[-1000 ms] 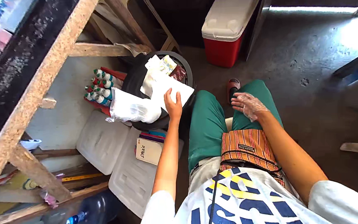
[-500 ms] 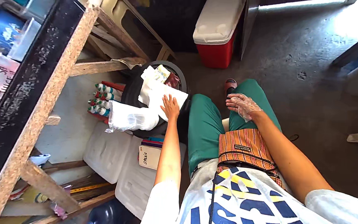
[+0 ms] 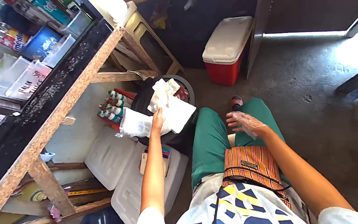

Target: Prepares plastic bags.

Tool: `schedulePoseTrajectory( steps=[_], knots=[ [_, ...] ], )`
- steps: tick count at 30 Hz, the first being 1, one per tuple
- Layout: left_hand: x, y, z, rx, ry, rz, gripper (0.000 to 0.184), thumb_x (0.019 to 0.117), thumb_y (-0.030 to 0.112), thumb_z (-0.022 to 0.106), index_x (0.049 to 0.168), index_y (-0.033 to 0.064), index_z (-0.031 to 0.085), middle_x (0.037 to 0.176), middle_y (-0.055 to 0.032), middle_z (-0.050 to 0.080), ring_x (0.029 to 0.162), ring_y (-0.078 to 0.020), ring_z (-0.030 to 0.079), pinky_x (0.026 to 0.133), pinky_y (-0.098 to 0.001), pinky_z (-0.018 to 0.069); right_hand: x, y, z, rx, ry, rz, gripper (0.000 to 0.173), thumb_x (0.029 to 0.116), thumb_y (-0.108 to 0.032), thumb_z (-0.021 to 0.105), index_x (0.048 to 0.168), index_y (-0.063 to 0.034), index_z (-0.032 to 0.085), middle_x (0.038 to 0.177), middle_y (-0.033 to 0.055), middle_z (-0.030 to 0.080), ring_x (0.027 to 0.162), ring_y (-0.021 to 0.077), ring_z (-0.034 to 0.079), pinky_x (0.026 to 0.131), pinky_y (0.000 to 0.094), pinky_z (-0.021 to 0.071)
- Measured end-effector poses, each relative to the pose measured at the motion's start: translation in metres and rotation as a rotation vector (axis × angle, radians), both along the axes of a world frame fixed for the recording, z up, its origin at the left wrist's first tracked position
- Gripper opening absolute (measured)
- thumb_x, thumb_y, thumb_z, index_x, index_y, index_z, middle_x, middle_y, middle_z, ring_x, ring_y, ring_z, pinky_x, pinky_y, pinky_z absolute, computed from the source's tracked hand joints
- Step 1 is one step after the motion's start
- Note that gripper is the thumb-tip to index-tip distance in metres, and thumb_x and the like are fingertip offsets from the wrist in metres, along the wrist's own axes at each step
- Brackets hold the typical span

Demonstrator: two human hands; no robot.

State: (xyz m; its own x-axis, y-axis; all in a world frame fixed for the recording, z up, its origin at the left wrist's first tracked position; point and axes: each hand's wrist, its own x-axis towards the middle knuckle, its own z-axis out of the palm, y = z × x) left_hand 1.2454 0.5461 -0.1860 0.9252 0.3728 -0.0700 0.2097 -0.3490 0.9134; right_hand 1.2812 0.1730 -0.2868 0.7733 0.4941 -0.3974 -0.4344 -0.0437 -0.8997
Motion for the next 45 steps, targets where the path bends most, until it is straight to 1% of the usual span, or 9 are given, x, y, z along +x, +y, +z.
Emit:
schedulePoseTrajectory(
  steps=[3, 6, 11, 16, 21, 28, 34, 39, 45],
  knots=[
    [-0.054, -0.024, 0.036, 0.313, 0.089, -0.325, 0.048, 0.1131, 0.032, 0.031, 0.138, -0.0004, 0.058, 0.134, -0.0188, 0.063, 0.121, -0.0261, 0.062, 0.105, -0.049, 0.0476, -0.006, 0.045, 0.03, -0.004, -0.025, 0.277, 0.065, 0.1105, -0.048, 0.021, 0.147, -0.002, 0.047, 0.137, 0.0192, 0.062, 0.124, 0.0305, 0.062, 0.102, 0.0507, 0.0511],
    [-0.09, -0.07, 0.025, 0.556, 0.13, -0.594, 0.042, 0.1094, 0.02, 0.039, 0.136, -0.0025, 0.062, 0.154, -0.016, 0.049, 0.147, -0.0293, 0.041, 0.123, -0.0564, 0.022, -0.008, 0.103, 0.051, 0.16, 0.025, 0.275, 0.071, 0.1094, -0.053, 0.022, 0.153, 0.0001, 0.035, 0.141, 0.022, 0.057, 0.126, 0.0317, 0.06, 0.102, 0.0521, 0.051],
    [-0.136, -0.122, -0.001, 0.665, 0.165, -0.699, 0.047, 0.1097, 0.032, 0.038, 0.142, 0.0049, 0.06, 0.159, -0.018, 0.043, 0.151, -0.0373, 0.032, 0.121, -0.0701, 0.0102, -0.006, 0.156, 0.067, 0.199, -0.007, 0.013, 0.028, 0.0977, 0.001, 0.06, 0.125, 0.0063, 0.055, 0.097, 0.0102, 0.064, 0.08, 0.0121, 0.063, 0.076, 0.0298, 0.056],
    [-0.134, -0.084, 0.008, 0.193, -0.43, -0.057, 0.031, 0.0989, 0.018, 0.059, 0.114, -0.007, 0.068, 0.113, -0.0148, 0.072, 0.105, -0.0174, 0.069, 0.094, -0.036, 0.0565, -0.015, 0.131, 0.084, 0.393, -0.188, 0.141, 0.039, 0.098, 0.001, 0.054, 0.137, 0.0029, 0.052, 0.099, 0.0045, 0.071, 0.082, 0.0082, 0.068, 0.077, 0.0263, 0.0592],
    [-0.113, -0.046, 0.025, -0.282, -0.238, 0.007, 0.063, 0.1012, 0.033, 0.057, 0.152, 0.0036, 0.035, 0.134, -0.0062, 0.061, 0.116, -0.0094, 0.061, 0.1, -0.0317, 0.0515, -0.037, 0.109, 0.106, 0.522, -0.394, 0.327, 0.041, 0.0924, -0.001, 0.058, 0.133, -0.0002, 0.059, 0.104, 0.0015, 0.074, 0.089, 0.0066, 0.07, 0.081, 0.0262, 0.0602],
    [-0.094, -0.087, 0.06, -0.49, -0.423, 0.064, 0.023, 0.0962, -0.006, 0.061, 0.114, 0.0047, 0.071, 0.096, 0.0007, 0.077, 0.083, -0.0063, 0.073, 0.077, -0.0234, 0.0616, -0.049, 0.105, 0.1, 0.508, -0.618, 0.393, 0.027, 0.0923, -0.005, 0.064, 0.118, 0.0017, 0.067, 0.102, -0.0006, 0.075, 0.094, 0.0037, 0.07, 0.087, 0.0244, 0.0579],
    [-0.093, -0.099, 0.06, -0.269, -0.684, -0.027, 0.02, 0.0869, -0.007, 0.072, 0.1, 0.0085, 0.075, 0.09, 0.0055, 0.077, 0.078, -0.0025, 0.072, 0.074, -0.0208, 0.0613, -0.03, 0.096, 0.149, 0.425, -0.882, 0.213, 0.09, 0.0869, -0.04, 0.076, 0.153, 0.005, 0.033, 0.139, 0.01, 0.061, 0.119, 0.0113, 0.063, 0.099, 0.0285, 0.0545],
    [-0.081, -0.106, 0.063, -0.166, -0.764, -0.11, 0.009, 0.0942, 0.006, 0.07, 0.095, 0.0138, 0.075, 0.09, 0.0112, 0.074, 0.078, 0.0031, 0.067, 0.073, -0.0154, 0.057, -0.027, 0.094, 0.191, 0.184, -0.993, 0.296, 0.026, 0.089, -0.011, 0.073, 0.112, 0.0017, 0.072, 0.088, 0.004, 0.072, 0.077, 0.0021, 0.066, 0.074, 0.0193, 0.0554],
    [-0.076, -0.103, 0.061, -0.081, -0.726, -0.033, 0.024, 0.1039, 0.025, 0.06, 0.081, 0.0222, 0.064, 0.063, 0.0156, 0.054, 0.051, 0.0083, 0.048, 0.049, -0.008, 0.0424, -0.048, 0.094, 0.16, 0.296, -0.919, 0.154, 0.006, 0.0923, -0.006, 0.066, 0.089, -0.0016, 0.069, 0.074, -0.0016, 0.066, 0.06, -0.0029, 0.058, 0.055, 0.0124, 0.0499]
  ],
)
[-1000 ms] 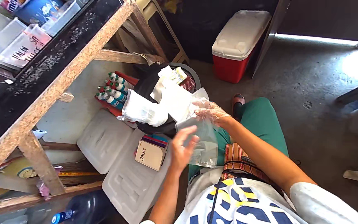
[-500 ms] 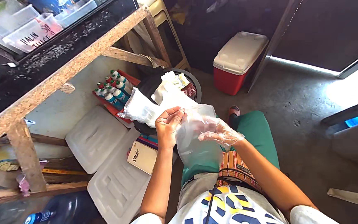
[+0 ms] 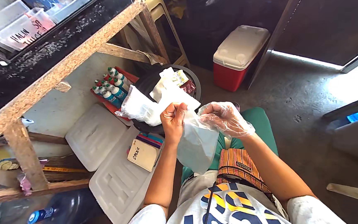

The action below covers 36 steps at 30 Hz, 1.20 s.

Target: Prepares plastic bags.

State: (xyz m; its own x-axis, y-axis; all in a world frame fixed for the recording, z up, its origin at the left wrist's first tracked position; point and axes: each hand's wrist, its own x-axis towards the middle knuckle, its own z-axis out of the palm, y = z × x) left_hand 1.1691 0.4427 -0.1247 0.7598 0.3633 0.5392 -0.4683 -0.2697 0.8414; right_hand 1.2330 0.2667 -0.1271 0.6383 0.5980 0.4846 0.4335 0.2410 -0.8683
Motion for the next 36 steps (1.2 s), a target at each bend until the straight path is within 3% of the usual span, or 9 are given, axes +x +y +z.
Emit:
schedulePoseTrajectory(
  steps=[3, 7, 9, 14, 18, 20, 24, 30, 36],
  knots=[
    [0.0, 0.004, 0.0, 0.007, 0.038, 0.024, 0.038, 0.1079, 0.035, 0.049, 0.071, 0.0267, 0.053, 0.059, 0.0166, 0.048, 0.051, 0.0082, 0.044, 0.049, -0.0091, 0.038, -0.005, 0.003, -0.015, 0.106, -0.064, -0.116, 0.006, 0.0922, -0.003, 0.065, 0.092, 0.0021, 0.068, 0.084, 0.0009, 0.068, 0.071, -0.0035, 0.061, 0.065, 0.0118, 0.053],
    [-0.011, 0.018, 0.0, -0.152, 0.145, -0.345, 0.019, 0.096, 0.029, 0.071, 0.114, 0.0239, 0.065, 0.114, 0.0093, 0.07, 0.1, -0.0011, 0.066, 0.083, -0.0196, 0.0566, -0.002, 0.002, -0.024, 0.174, -0.121, -0.231, 0.008, 0.0935, -0.001, 0.062, 0.096, 0.005, 0.067, 0.093, 0.003, 0.068, 0.08, -0.0037, 0.063, 0.073, 0.0122, 0.0547],
    [-0.014, 0.013, 0.0, -0.304, 0.151, -0.292, 0.018, 0.0972, 0.008, 0.065, 0.109, 0.0199, 0.071, 0.103, 0.0064, 0.075, 0.088, -0.0026, 0.07, 0.077, -0.0206, 0.0591, -0.001, 0.002, -0.025, 0.194, -0.125, -0.245, 0.008, 0.0933, -0.001, 0.061, 0.096, 0.0041, 0.067, 0.095, 0.0018, 0.068, 0.083, -0.004, 0.064, 0.074, 0.0127, 0.0554],
    [-0.015, 0.001, 0.004, -0.257, 0.053, -0.064, 0.02, 0.0975, -0.003, 0.06, 0.101, 0.0143, 0.07, 0.094, 0.0098, 0.075, 0.084, 0.0018, 0.069, 0.078, -0.0168, 0.0578, -0.001, 0.0, -0.027, 0.017, -0.218, -0.154, 0.017, 0.0948, -0.011, 0.061, 0.089, 0.0016, 0.071, 0.085, 0.0041, 0.068, 0.082, 0.0026, 0.063, 0.076, 0.0183, 0.0534],
    [-0.016, -0.002, 0.011, -0.198, 0.065, -0.077, 0.02, 0.0941, -0.005, 0.064, 0.102, 0.0109, 0.072, 0.098, 0.0064, 0.076, 0.088, -0.0004, 0.07, 0.079, -0.0176, 0.0583, 0.004, 0.001, -0.004, -0.065, -0.17, -0.036, 0.031, 0.0991, -0.022, 0.056, 0.112, 0.0015, 0.071, 0.11, 0.0078, 0.072, 0.105, 0.0076, 0.067, 0.095, 0.0253, 0.0541],
    [-0.017, -0.005, 0.015, -0.201, 0.075, -0.065, 0.02, 0.0918, -0.007, 0.066, 0.099, 0.0105, 0.073, 0.094, 0.0082, 0.075, 0.083, 0.001, 0.07, 0.077, -0.0171, 0.0585, 0.0, 0.006, 0.011, -0.094, -0.089, -0.013, 0.032, 0.0951, -0.019, 0.064, 0.119, 0.0028, 0.068, 0.107, 0.0076, 0.074, 0.096, 0.0045, 0.069, 0.087, 0.0222, 0.0566],
    [-0.016, -0.004, 0.014, -0.231, 0.049, -0.064, 0.02, 0.0926, -0.005, 0.065, 0.094, 0.0126, 0.074, 0.087, 0.0109, 0.073, 0.077, 0.0035, 0.067, 0.072, -0.0147, 0.0569, -0.003, 0.02, 0.012, 0.001, -0.005, -0.018, 0.007, 0.0914, -0.004, 0.068, 0.094, 0.0005, 0.072, 0.079, -0.0004, 0.069, 0.069, -0.0027, 0.061, 0.064, 0.0139, 0.0522],
    [-0.011, -0.002, 0.005, -0.383, 0.076, -0.125, 0.031, 0.1037, 0.005, 0.049, 0.085, 0.0198, 0.07, 0.073, 0.0145, 0.067, 0.065, 0.0069, 0.06, 0.064, -0.0116, 0.0517, -0.003, 0.031, 0.003, 0.104, -0.049, -0.045, 0.012, 0.0939, -0.003, 0.061, 0.091, 0.0032, 0.071, 0.088, 0.0022, 0.067, 0.08, -0.0016, 0.062, 0.073, 0.0134, 0.052],
    [-0.023, 0.026, -0.019, -0.304, 0.138, -0.335, 0.01, 0.0964, 0.029, 0.069, 0.087, 0.0285, 0.073, 0.079, 0.0163, 0.07, 0.071, 0.007, 0.063, 0.067, -0.0131, 0.054, -0.008, 0.046, 0.013, 0.134, 0.338, 0.238, 0.015, 0.1037, -0.01, 0.044, 0.101, -0.0113, 0.058, 0.067, -0.0077, 0.058, 0.054, -0.0025, 0.054, 0.05, 0.0134, 0.0471]
  ],
)
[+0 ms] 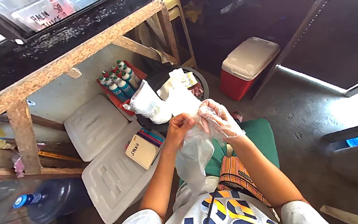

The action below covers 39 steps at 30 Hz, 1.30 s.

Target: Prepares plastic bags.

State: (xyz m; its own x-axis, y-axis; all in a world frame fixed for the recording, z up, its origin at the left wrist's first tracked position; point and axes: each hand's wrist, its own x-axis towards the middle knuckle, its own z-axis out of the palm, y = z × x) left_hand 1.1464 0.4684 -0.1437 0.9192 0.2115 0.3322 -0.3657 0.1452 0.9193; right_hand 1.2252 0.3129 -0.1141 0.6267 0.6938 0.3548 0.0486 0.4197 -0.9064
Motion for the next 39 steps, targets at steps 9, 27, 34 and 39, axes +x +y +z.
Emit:
schedulePoseTrajectory(
  steps=[9, 27, 34, 39],
  knots=[
    [-0.066, 0.085, -0.027, -0.184, 0.118, -0.015, 0.02, 0.0978, 0.036, 0.065, 0.08, 0.0286, 0.071, 0.074, 0.0156, 0.064, 0.065, 0.0074, 0.057, 0.06, -0.0103, 0.0483, 0.051, 0.034, -0.041, -0.231, -0.2, 0.733, 0.014, 0.0941, -0.028, 0.065, 0.088, -0.0168, 0.069, 0.08, -0.0162, 0.067, 0.076, -0.0063, 0.063, 0.07, 0.0159, 0.0527],
    [0.014, 0.159, -0.057, -0.087, 0.393, 0.854, 0.025, 0.1054, 0.011, 0.044, 0.123, -0.0055, 0.053, 0.099, -0.0088, 0.061, 0.086, -0.0094, 0.06, 0.079, -0.0302, 0.0539, 0.102, 0.235, -0.023, -0.642, 0.018, -0.016, 0.017, 0.1053, -0.007, 0.049, 0.111, 0.0037, 0.06, 0.094, 0.0088, 0.057, 0.078, 0.0109, 0.052, 0.073, 0.0285, 0.0467],
    [0.021, 0.134, -0.142, 0.202, 0.621, 0.836, 0.05, 0.1024, 0.002, 0.054, 0.145, -0.0183, 0.037, 0.148, -0.0342, 0.044, 0.139, -0.0339, 0.045, 0.118, -0.0387, 0.0339, 0.096, 0.224, -0.103, -0.828, 0.028, -0.123, 0.026, 0.1025, -0.008, 0.055, 0.121, 0.0101, 0.061, 0.113, 0.0251, 0.064, 0.101, 0.029, 0.062, 0.09, 0.0448, 0.0506],
    [-0.003, 0.152, -0.107, 0.636, 0.55, 0.851, 0.051, 0.0954, 0.007, 0.067, 0.138, -0.0138, 0.05, 0.137, -0.0326, 0.056, 0.13, -0.0407, 0.054, 0.112, -0.0532, 0.0403, 0.101, 0.212, -0.097, -0.812, -0.453, -0.148, 0.04, 0.0938, -0.005, 0.066, 0.13, 0.0114, 0.059, 0.13, 0.0338, 0.06, 0.127, 0.0463, 0.056, 0.109, 0.0593, 0.0416]
  ],
)
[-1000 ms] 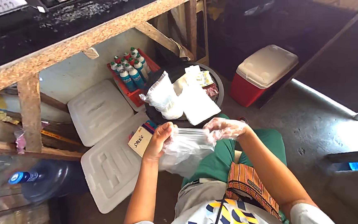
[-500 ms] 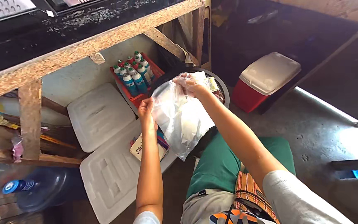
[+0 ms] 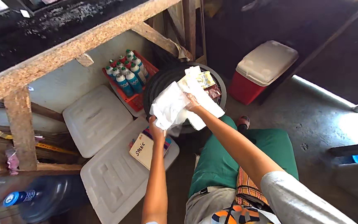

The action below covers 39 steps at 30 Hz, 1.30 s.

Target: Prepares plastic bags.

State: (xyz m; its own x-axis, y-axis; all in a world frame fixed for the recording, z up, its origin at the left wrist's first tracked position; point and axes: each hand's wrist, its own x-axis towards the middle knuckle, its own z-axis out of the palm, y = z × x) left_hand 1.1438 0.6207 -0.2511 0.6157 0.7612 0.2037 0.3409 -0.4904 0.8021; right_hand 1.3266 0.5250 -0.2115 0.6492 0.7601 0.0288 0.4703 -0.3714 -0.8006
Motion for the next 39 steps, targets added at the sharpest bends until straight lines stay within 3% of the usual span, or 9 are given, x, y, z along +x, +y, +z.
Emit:
schedulePoseTrajectory(
  steps=[3, 6, 11, 14, 19, 29, 32, 36, 39],
  knots=[
    [-0.014, 0.018, 0.029, -0.101, -0.26, -0.225, 0.063, 0.0943, 0.008, 0.063, 0.15, -0.0065, 0.036, 0.139, -0.0223, 0.056, 0.124, -0.0205, 0.058, 0.107, -0.0375, 0.0465, -0.003, -0.015, 0.041, 0.198, -0.107, 0.235, 0.061, 0.0816, 0.006, 0.073, 0.139, 0.0121, 0.052, 0.138, 0.0302, 0.057, 0.131, 0.0362, 0.055, 0.115, 0.0455, 0.0392],
    [0.015, 0.039, 0.045, -0.168, -0.455, -0.355, 0.054, 0.1063, 0.016, 0.04, 0.154, -0.0089, 0.031, 0.154, -0.0212, 0.046, 0.138, -0.0145, 0.049, 0.116, -0.0297, 0.0392, -0.006, -0.008, 0.07, 0.4, -0.014, 0.417, 0.078, 0.0822, 0.003, 0.071, 0.151, 0.0133, 0.035, 0.151, 0.0295, 0.046, 0.141, 0.0273, 0.047, 0.119, 0.0331, 0.0334],
    [0.034, 0.029, 0.038, -0.101, -0.338, -0.177, 0.041, 0.0989, 0.002, 0.054, 0.135, -0.0171, 0.047, 0.127, -0.021, 0.059, 0.113, -0.0091, 0.058, 0.101, -0.0215, 0.0457, -0.007, 0.015, 0.061, 0.479, 0.037, 0.29, 0.055, 0.0791, -0.003, 0.077, 0.128, 0.0126, 0.059, 0.116, 0.0232, 0.068, 0.107, 0.0212, 0.065, 0.098, 0.036, 0.0501],
    [0.028, 0.01, 0.034, -0.031, -0.083, -0.106, 0.047, 0.0989, 0.002, 0.057, 0.139, -0.0202, 0.045, 0.139, -0.0342, 0.053, 0.132, -0.0287, 0.052, 0.114, -0.0335, 0.037, -0.012, 0.006, 0.039, 0.428, 0.111, 0.257, 0.066, 0.0769, -0.013, 0.08, 0.133, 0.011, 0.055, 0.117, 0.0217, 0.067, 0.107, 0.0184, 0.064, 0.098, 0.0341, 0.0498],
    [0.031, 0.002, 0.006, 0.183, 0.133, -0.105, 0.042, 0.0971, 0.011, 0.063, 0.126, -0.0189, 0.058, 0.128, -0.0386, 0.059, 0.128, -0.048, 0.055, 0.112, -0.0543, 0.0372, -0.017, -0.004, 0.01, 0.292, 0.045, 0.17, 0.072, 0.0761, -0.002, 0.08, 0.14, 0.0127, 0.05, 0.131, 0.0302, 0.061, 0.125, 0.0332, 0.059, 0.11, 0.0441, 0.0424],
    [0.043, 0.011, -0.019, 0.143, 0.449, -0.21, 0.055, 0.0946, 0.028, 0.073, 0.131, -0.0116, 0.06, 0.134, -0.0337, 0.058, 0.131, -0.0465, 0.053, 0.113, -0.0597, 0.0371, -0.019, -0.02, -0.033, -0.042, -0.091, 0.105, 0.055, 0.0956, -0.015, 0.068, 0.142, 0.0089, 0.051, 0.138, 0.0299, 0.058, 0.132, 0.0409, 0.055, 0.114, 0.0544, 0.0383],
    [0.045, 0.02, -0.022, 0.121, 0.609, -0.284, 0.049, 0.0979, 0.027, 0.069, 0.131, -0.0079, 0.061, 0.144, -0.0315, 0.052, 0.133, -0.0476, 0.051, 0.109, -0.0634, 0.0396, -0.016, -0.019, -0.048, -0.017, -0.12, 0.133, 0.054, 0.0942, -0.014, 0.07, 0.14, 0.0095, 0.053, 0.142, 0.0307, 0.055, 0.136, 0.0415, 0.05, 0.117, 0.0527, 0.0357],
    [0.023, 0.003, 0.006, 0.019, 0.294, -0.23, 0.048, 0.0988, 0.007, 0.063, 0.139, -0.0151, 0.049, 0.145, -0.0333, 0.05, 0.139, -0.0414, 0.046, 0.118, -0.0507, 0.0333, -0.021, -0.022, -0.019, -0.077, -0.045, 0.148, 0.068, 0.0948, -0.015, 0.069, 0.149, 0.0124, 0.039, 0.153, 0.0335, 0.041, 0.146, 0.0435, 0.036, 0.123, 0.0509, 0.0244],
    [0.01, -0.012, 0.026, -0.045, -0.035, -0.182, 0.042, 0.1019, 0.004, 0.055, 0.139, -0.0156, 0.047, 0.134, -0.0329, 0.057, 0.128, -0.0358, 0.055, 0.111, -0.0449, 0.0413, -0.025, -0.022, -0.017, 0.062, -0.071, 0.138, 0.08, 0.0881, -0.013, 0.076, 0.15, 0.0144, 0.034, 0.151, 0.0352, 0.042, 0.144, 0.0439, 0.04, 0.122, 0.0493, 0.0281]
  ],
)
